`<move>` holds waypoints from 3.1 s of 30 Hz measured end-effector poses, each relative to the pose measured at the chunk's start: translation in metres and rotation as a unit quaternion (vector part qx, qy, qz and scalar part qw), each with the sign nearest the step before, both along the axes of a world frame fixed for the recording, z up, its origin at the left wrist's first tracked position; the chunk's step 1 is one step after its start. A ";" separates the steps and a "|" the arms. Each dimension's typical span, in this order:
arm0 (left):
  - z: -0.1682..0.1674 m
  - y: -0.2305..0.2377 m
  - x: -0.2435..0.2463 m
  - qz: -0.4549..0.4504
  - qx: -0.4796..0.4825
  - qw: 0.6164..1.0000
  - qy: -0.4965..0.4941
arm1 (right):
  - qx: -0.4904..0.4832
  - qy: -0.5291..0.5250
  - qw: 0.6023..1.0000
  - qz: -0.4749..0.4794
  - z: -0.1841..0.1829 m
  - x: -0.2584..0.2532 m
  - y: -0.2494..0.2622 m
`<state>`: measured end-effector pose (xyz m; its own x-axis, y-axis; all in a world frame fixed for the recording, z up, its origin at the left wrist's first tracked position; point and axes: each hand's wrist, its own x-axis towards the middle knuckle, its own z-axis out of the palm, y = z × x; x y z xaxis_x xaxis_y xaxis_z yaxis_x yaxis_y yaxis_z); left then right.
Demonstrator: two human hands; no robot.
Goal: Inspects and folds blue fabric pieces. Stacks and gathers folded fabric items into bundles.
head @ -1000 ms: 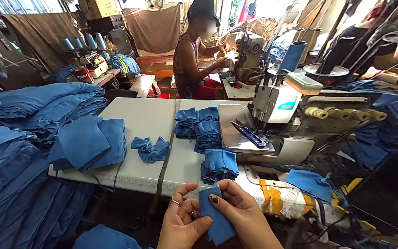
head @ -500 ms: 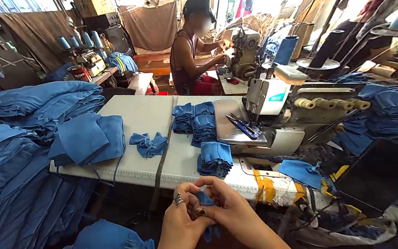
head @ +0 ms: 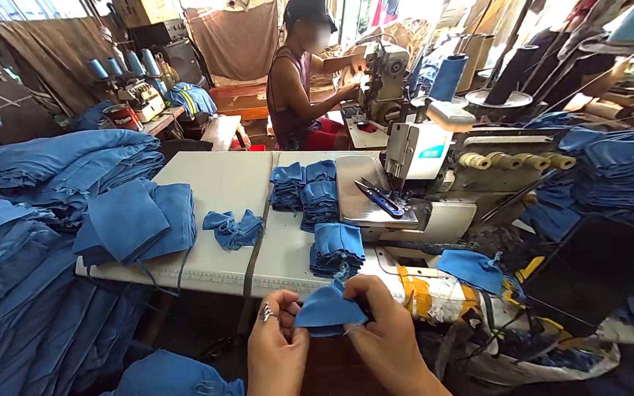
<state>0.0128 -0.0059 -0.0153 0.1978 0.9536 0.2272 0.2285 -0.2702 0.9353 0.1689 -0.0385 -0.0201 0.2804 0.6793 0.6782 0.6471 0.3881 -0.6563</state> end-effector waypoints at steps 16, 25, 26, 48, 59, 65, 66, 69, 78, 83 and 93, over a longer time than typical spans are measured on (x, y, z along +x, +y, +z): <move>-0.003 0.025 0.002 -0.098 -0.088 0.941 -0.313 | -0.318 0.383 0.629 0.597 0.015 -0.003 -0.009; 0.014 0.015 -0.005 -0.100 0.047 0.960 -0.256 | -0.226 0.501 0.750 0.369 0.018 0.009 -0.005; 0.017 0.009 -0.004 -0.108 0.009 0.961 -0.255 | -0.222 0.495 0.754 0.370 0.019 0.007 -0.006; 0.009 0.023 -0.028 -0.166 -0.182 0.831 -0.499 | -0.095 -0.028 0.965 0.241 -0.016 -0.007 0.008; 0.023 0.022 -0.021 -0.114 -0.218 0.873 -0.420 | -0.149 0.172 0.910 0.347 -0.011 0.019 0.013; 0.024 0.037 -0.001 -0.398 -0.169 0.851 -0.297 | -0.197 0.468 0.681 0.529 -0.004 0.028 0.008; 0.026 0.045 0.002 -0.420 -0.154 0.843 -0.297 | -0.188 0.474 0.662 0.549 -0.005 0.031 0.008; 0.028 0.081 0.009 -0.489 -0.085 0.810 -0.310 | -0.179 0.398 0.723 0.536 -0.009 0.047 0.011; 0.038 0.130 0.068 -0.210 -0.058 0.974 -0.068 | -0.061 0.279 0.958 -0.008 0.027 0.065 0.050; 0.008 0.146 0.078 -0.196 -0.060 0.977 0.057 | -0.087 -0.095 0.964 -0.231 -0.014 0.067 0.065; 0.005 0.222 0.002 -0.054 0.090 0.904 0.415 | -0.122 -0.055 0.982 -0.131 0.002 0.079 0.043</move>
<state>0.0148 0.2165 -0.0101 0.4606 0.8811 0.1074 0.7942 -0.4632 0.3933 0.2484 0.0048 -0.0182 0.4020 0.7393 0.5401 0.7761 0.0379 -0.6295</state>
